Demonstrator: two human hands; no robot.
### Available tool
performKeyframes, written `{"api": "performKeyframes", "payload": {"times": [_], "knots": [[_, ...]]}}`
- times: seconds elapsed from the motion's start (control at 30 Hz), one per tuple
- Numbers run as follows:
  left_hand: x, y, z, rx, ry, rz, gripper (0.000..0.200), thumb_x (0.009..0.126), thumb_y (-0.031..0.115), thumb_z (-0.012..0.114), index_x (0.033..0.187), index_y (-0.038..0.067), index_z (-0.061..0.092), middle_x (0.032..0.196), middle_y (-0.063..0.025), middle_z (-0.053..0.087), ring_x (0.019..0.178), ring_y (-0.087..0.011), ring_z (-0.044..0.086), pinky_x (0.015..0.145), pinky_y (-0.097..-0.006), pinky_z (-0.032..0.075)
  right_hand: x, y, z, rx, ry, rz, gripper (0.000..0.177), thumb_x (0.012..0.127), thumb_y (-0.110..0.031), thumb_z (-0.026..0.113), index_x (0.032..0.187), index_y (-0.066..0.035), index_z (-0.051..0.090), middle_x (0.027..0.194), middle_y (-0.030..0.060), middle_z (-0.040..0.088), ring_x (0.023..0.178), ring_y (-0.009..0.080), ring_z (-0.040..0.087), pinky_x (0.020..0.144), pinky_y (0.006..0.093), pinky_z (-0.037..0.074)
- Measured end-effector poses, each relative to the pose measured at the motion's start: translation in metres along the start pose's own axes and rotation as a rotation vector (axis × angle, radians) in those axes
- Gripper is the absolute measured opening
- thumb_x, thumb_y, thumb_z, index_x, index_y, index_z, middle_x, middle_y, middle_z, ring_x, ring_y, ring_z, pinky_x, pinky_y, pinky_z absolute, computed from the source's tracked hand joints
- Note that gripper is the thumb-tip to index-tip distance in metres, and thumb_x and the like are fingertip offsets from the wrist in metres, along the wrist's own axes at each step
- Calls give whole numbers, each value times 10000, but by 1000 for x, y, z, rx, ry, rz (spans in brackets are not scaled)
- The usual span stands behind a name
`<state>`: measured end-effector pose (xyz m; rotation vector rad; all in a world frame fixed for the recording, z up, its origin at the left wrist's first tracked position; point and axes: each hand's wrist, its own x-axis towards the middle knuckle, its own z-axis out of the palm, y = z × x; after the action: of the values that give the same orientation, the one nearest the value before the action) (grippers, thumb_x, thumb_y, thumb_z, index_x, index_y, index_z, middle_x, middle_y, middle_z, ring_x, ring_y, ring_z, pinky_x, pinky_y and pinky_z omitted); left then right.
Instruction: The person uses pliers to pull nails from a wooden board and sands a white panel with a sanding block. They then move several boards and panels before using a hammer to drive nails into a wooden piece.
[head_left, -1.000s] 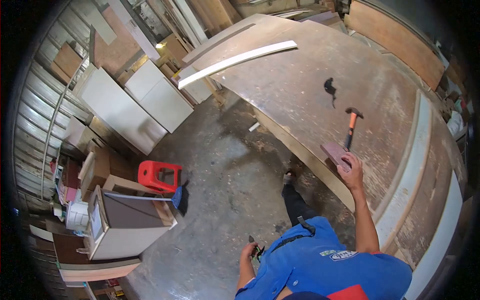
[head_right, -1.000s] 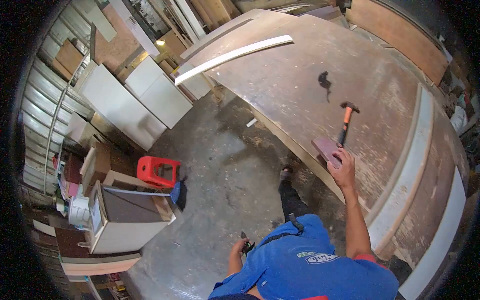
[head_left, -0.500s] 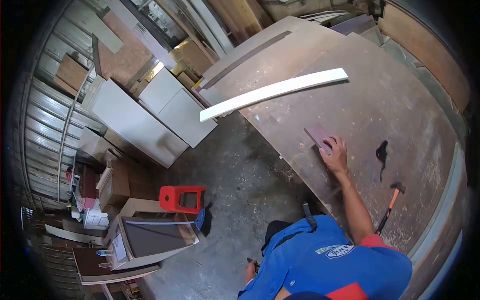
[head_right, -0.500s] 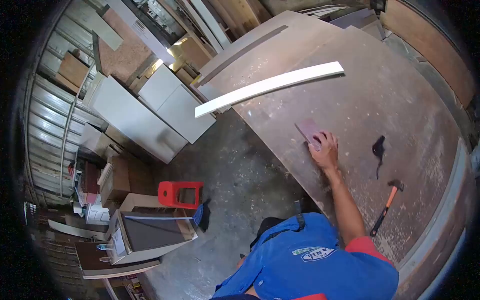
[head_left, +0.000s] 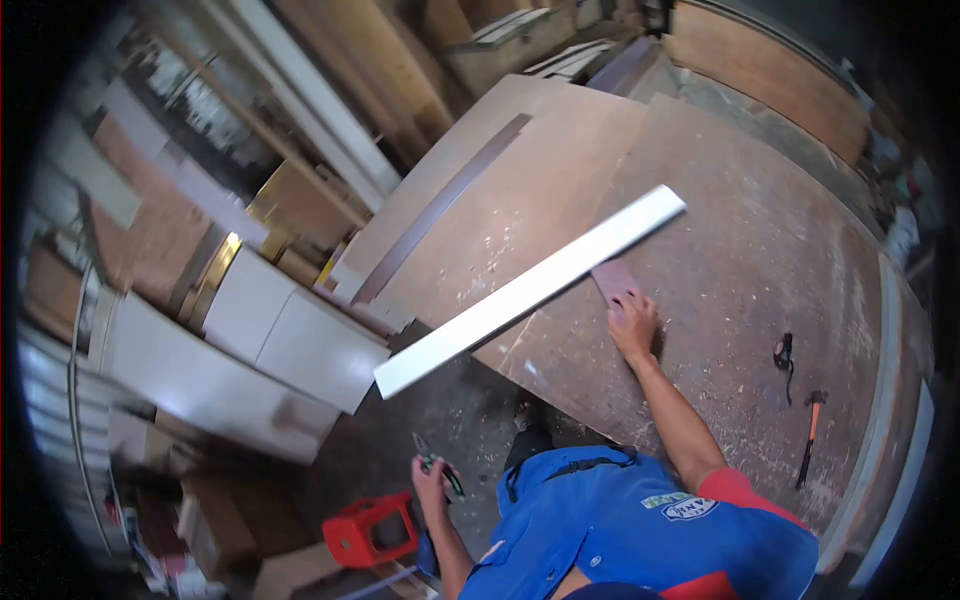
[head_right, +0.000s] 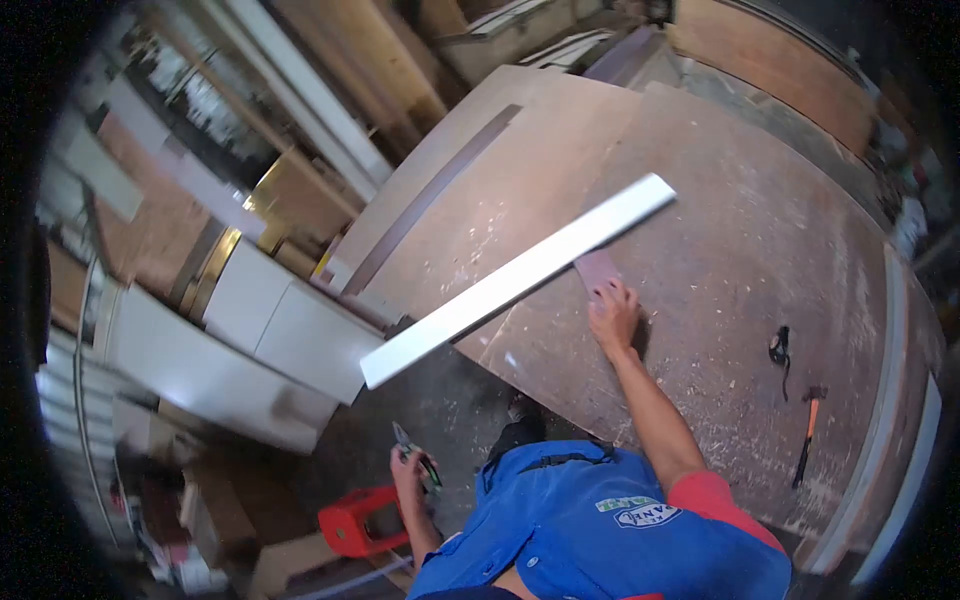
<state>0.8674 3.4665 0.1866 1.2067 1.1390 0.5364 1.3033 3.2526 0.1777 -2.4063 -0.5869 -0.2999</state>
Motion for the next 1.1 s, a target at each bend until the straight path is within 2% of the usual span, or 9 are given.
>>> {"api": "performKeyframes", "payload": {"times": [0.17,0.5,0.7,0.77,0.87,0.93,0.97,1.03,1.1], "knots": [[167,125,42,211,-136,156,375,808,41,615,1139,4,444,760,-87,596,571,-179,612,514,-276,495,59,-33,44,84,-95,-5,365,740,-220,723,1083,-126,644,1277,98,516,1145,344,467,985,445,389],[339,142,171,247,-623,292,629,807,-37,558,1395,18,342,951,-95,596,754,-177,618,648,-297,521,-40,-51,28,-32,9,172,528,791,-326,695,1241,-88,555,1407,191,369,1284,389,359,1054,488,323],[404,95,231,433,-552,576,575,816,26,553,1371,-29,412,1156,-145,587,916,-237,599,778,-316,512,-159,-26,-37,-320,285,608,499,867,-327,617,1264,-45,511,1400,195,356,1319,384,302,1087,490,268],[379,107,251,579,-375,755,565,763,51,626,1298,-61,484,1155,-180,604,967,-236,604,828,-342,509,-187,-18,-42,-357,256,581,472,885,-326,591,1260,-53,509,1385,184,370,1319,372,296,1090,485,259],[386,95,257,598,-522,742,564,783,121,644,1297,-53,490,1146,-259,597,1041,-337,590,880,-411,481,-189,-19,-41,-408,230,612,448,901,-336,562,1252,-61,516,1379,170,379,1314,359,305,1089,480,258],[374,104,259,1002,-353,735,598,810,324,661,1280,-16,516,1109,-260,595,997,-382,593,819,-476,487,-189,-19,-40,-406,240,641,449,904,-338,557,1259,-67,510,1386,161,383,1323,352,298,1090,476,257],[382,98,261,1004,-379,753,598,810,324,661,1280,-16,516,1109,-260,595,997,-382,593,819,-476,487,-188,-20,-40,-397,234,642,450,907,-339,551,1266,-72,505,1392,151,386,1333,344,291,1091,472,256],[387,85,270,1082,-61,931,651,844,525,581,1253,21,540,1094,-262,579,995,-410,577,827,-525,463,-190,-18,-41,-403,230,661,451,911,-344,542,1273,-77,504,1397,145,386,1336,341,292,1092,473,254],[375,75,286,984,-116,1156,669,858,572,528,1245,26,542,1130,-262,561,1039,-412,554,858,-533,442,-192,-17,-40,-392,224,649,468,914,-366,528,1286,-83,504,1420,130,380,1345,332,294,1092,475,251]]}}
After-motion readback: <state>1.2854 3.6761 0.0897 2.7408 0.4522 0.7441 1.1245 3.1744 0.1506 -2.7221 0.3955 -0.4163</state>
